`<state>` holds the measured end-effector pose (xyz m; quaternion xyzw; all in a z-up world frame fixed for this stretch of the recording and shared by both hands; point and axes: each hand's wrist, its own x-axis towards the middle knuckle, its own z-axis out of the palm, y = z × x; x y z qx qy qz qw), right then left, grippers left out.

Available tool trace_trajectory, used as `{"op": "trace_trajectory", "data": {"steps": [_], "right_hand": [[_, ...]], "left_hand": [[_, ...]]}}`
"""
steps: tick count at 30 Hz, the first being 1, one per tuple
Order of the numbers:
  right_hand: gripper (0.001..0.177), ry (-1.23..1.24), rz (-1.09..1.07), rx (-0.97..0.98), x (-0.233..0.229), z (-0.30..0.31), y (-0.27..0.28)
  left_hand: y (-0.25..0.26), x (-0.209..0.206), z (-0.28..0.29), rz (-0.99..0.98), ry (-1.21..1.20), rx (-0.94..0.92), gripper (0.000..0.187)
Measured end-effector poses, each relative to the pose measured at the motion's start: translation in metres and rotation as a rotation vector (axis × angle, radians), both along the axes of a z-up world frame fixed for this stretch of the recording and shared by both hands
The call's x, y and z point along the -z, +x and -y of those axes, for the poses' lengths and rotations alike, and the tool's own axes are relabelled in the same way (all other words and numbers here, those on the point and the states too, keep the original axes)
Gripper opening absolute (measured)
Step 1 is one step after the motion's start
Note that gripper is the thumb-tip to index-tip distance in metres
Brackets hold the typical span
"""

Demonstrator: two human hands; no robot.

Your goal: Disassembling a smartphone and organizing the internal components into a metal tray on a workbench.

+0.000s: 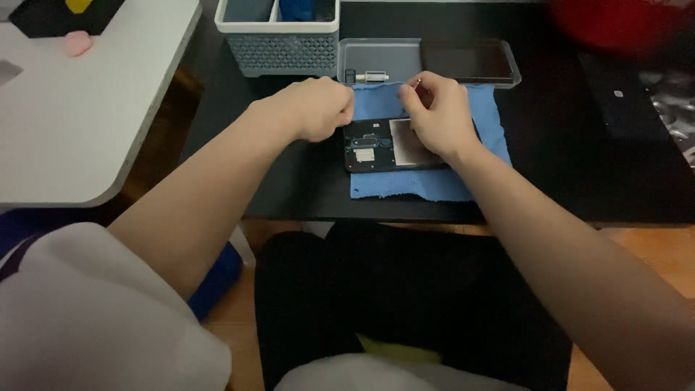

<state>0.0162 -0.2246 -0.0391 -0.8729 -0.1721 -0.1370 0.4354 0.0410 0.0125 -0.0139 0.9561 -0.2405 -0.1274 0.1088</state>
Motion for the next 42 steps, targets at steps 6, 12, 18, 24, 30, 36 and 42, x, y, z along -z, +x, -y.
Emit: {"op": "trace_trajectory", "data": {"steps": [6, 12, 18, 24, 30, 36, 42], "right_hand": [[0.017, -0.006, 0.018, 0.004, 0.006, 0.003, 0.005], [0.017, 0.004, -0.007, 0.035, 0.002, 0.0, 0.002], [0.018, -0.009, -0.004, 0.018, 0.007, 0.004, 0.008], [0.019, 0.022, -0.025, 0.023, 0.002, 0.0, 0.001], [0.02, 0.021, -0.008, 0.014, 0.01, 0.003, 0.008], [0.019, 0.003, -0.038, 0.036, 0.002, 0.0, 0.0], [0.019, 0.003, -0.032, 0.012, 0.004, 0.001, 0.002]], "left_hand": [[-0.013, -0.024, 0.008, 0.108, 0.128, 0.061, 0.034], [-0.003, -0.017, 0.007, 0.171, 0.14, 0.051, 0.028], [0.031, 0.005, 0.013, 0.208, 0.219, 0.107, 0.035], [0.001, -0.019, 0.037, 0.288, 0.34, 0.084, 0.033], [0.003, -0.002, 0.045, 0.285, 0.411, 0.063, 0.027], [-0.023, -0.021, 0.053, 0.187, 0.461, -0.009, 0.024], [0.001, -0.001, 0.046, 0.12, 0.424, -0.027, 0.022]]}}
